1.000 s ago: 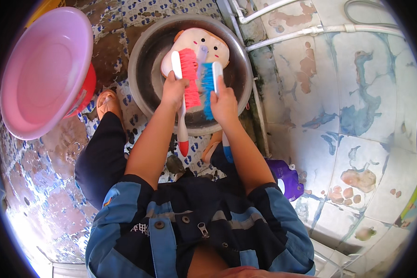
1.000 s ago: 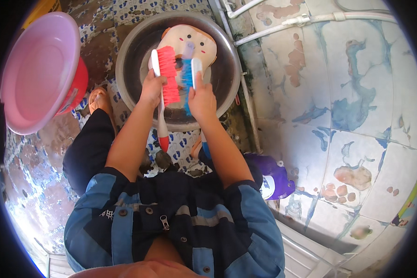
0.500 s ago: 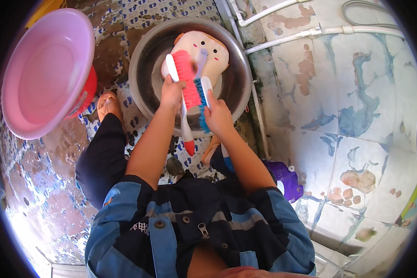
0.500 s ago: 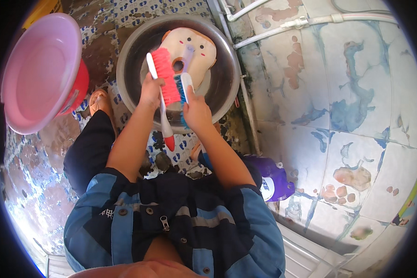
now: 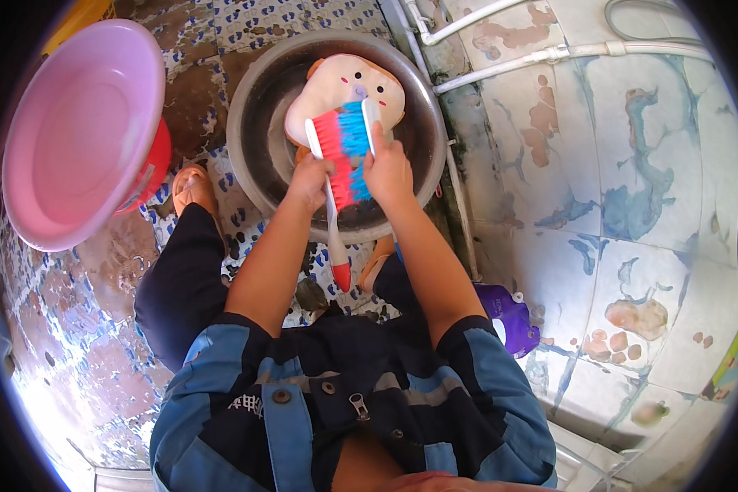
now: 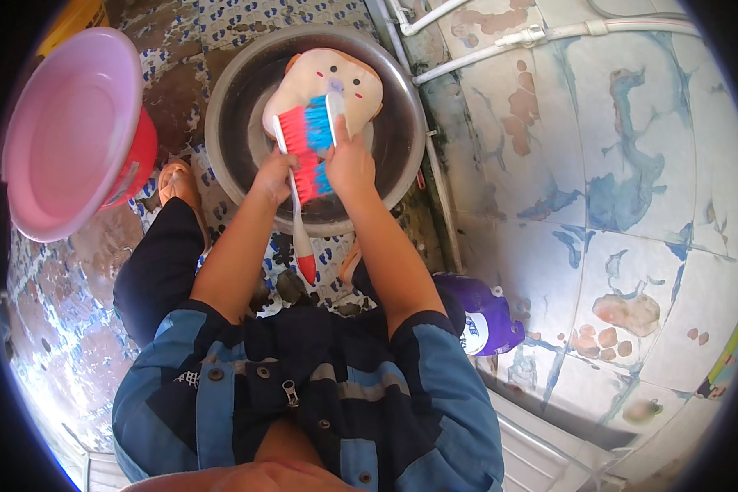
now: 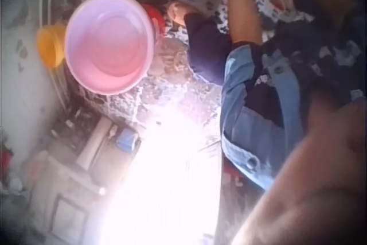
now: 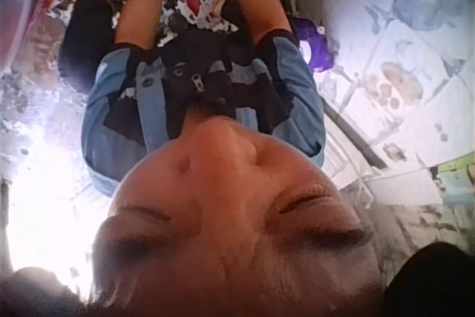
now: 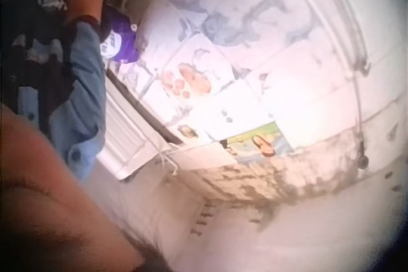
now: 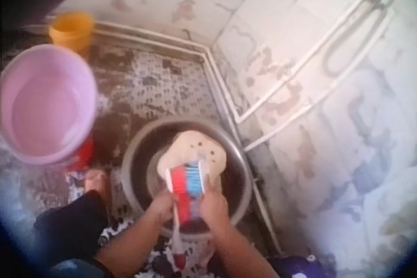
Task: The person scrubs a plush donut toy with a pink brush and a blue brush in a metal basin filled with soapy water. They rinse the brushes under a running tap and continue scrubbing the toy, focusing on the face and edges.
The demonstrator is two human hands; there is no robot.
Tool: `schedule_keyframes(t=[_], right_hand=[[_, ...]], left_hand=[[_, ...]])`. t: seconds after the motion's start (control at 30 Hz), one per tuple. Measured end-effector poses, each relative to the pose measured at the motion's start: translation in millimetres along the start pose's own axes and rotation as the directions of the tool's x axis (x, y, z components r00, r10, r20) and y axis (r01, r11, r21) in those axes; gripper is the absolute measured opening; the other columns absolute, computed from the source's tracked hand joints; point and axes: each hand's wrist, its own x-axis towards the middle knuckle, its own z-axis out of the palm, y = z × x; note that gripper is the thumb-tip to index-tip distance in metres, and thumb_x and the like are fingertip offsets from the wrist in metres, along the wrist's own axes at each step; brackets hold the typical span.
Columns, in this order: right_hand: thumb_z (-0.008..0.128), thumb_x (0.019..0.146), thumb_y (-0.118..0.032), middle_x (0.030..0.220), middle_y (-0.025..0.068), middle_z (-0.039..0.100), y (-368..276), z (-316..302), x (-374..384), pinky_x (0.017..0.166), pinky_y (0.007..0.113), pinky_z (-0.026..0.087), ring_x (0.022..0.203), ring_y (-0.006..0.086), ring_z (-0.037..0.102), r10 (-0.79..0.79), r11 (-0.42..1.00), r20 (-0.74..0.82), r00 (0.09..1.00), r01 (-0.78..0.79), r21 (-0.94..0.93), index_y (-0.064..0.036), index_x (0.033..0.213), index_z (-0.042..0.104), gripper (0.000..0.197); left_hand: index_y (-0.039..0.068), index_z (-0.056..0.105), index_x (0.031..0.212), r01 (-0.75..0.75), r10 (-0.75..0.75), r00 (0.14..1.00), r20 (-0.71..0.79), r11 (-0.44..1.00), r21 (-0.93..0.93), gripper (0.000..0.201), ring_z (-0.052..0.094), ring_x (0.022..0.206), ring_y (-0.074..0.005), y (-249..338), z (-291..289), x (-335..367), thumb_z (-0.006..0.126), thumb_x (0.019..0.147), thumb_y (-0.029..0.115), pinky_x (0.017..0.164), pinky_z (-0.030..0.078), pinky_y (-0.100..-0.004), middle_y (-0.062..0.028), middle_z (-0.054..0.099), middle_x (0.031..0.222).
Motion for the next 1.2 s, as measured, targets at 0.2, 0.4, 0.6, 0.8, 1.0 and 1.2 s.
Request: schedule_keyframes(t=[0.2,0.4,0.6,0.8,1.0,1.2], right_hand=[[0.058,0.081,-0.014,0.091,0.0235,0.054,-25.8,-24.7,-2.8,0.070,0.048,0.048,0.078,0.0413,0.058,-0.150,0.982,-0.080,0.985,0.158,0.106,-0.0145,0.135,0.038,0.058],[0.057,0.081,-0.013,0.090,0.0235,0.054,-0.4,0.6,-1.8,0.069,0.047,0.048,0.078,0.0410,0.059,0.004,1.000,0.026,1.000,-0.004,-0.007,-0.0141,0.136,0.037,0.059],[0.059,0.083,-0.018,0.092,0.0211,0.056,21.6,-15.8,17.5,0.073,0.044,0.047,0.081,0.0372,0.059,-0.011,0.985,-0.204,0.979,0.046,0.169,-0.0085,0.134,0.041,0.055],[0.058,0.088,-0.017,0.094,0.0090,0.060,17.0,-20.3,29.6,0.070,0.029,0.046,0.075,0.0153,0.057,-0.024,0.852,-0.221,0.975,0.136,0.506,-0.0055,0.135,0.041,0.051],[0.057,0.088,-0.019,0.101,0.0184,0.062,2.1,-34.0,40.5,0.078,0.033,0.047,0.086,0.0262,0.062,-0.040,0.691,-0.182,0.983,0.158,0.705,-0.0047,0.134,0.040,0.052],[0.056,0.086,-0.018,0.090,0.0240,0.057,-34.8,-22.6,-13.0,0.073,0.042,0.048,0.080,0.0405,0.059,-0.242,0.948,0.099,0.965,0.213,0.237,-0.0137,0.136,0.038,0.053]], left_hand=[[0.005,0.048,0.112,0.025,-0.025,1.000,0.014,0.999,0.023,0.044,0.060,0.076,-0.0196,1.5,0.2,4.0,0.043,0.070,-0.008,0.068,0.053,-0.0338,-0.0072,0.059,0.090],[0.001,0.049,0.113,-0.083,0.082,0.996,0.031,0.997,0.010,0.045,0.061,0.078,-0.0244,-14.0,-2.1,6.1,0.041,0.069,-0.010,0.070,0.054,-0.0386,-0.0114,0.059,0.094],[0.001,0.045,0.120,-0.019,0.023,0.990,0.141,0.999,-0.036,0.053,0.062,0.092,-0.0278,4.4,-0.5,3.3,0.040,0.068,-0.008,0.077,0.053,-0.0399,-0.0130,0.059,0.102],[0.005,0.047,0.122,0.150,-0.095,0.955,0.279,0.972,-0.181,0.039,0.061,0.086,-0.0231,8.3,-5.7,-2.6,0.048,0.089,0.025,0.074,0.053,-0.0407,-0.0111,0.060,0.104],[0.011,0.051,0.118,0.144,-0.129,0.974,0.188,0.987,-0.069,0.061,0.061,0.079,-0.0202,0.8,-12.9,8.3,0.032,0.090,0.062,0.063,0.053,-0.0400,-0.0076,0.062,0.097],[0.007,0.057,0.107,-0.027,0.032,0.996,-0.087,0.998,0.059,0.059,0.059,0.071,-0.0159,-6.7,-31.7,20.5,0.034,0.091,0.059,0.060,0.051,-0.0339,-0.0041,0.061,0.087]])
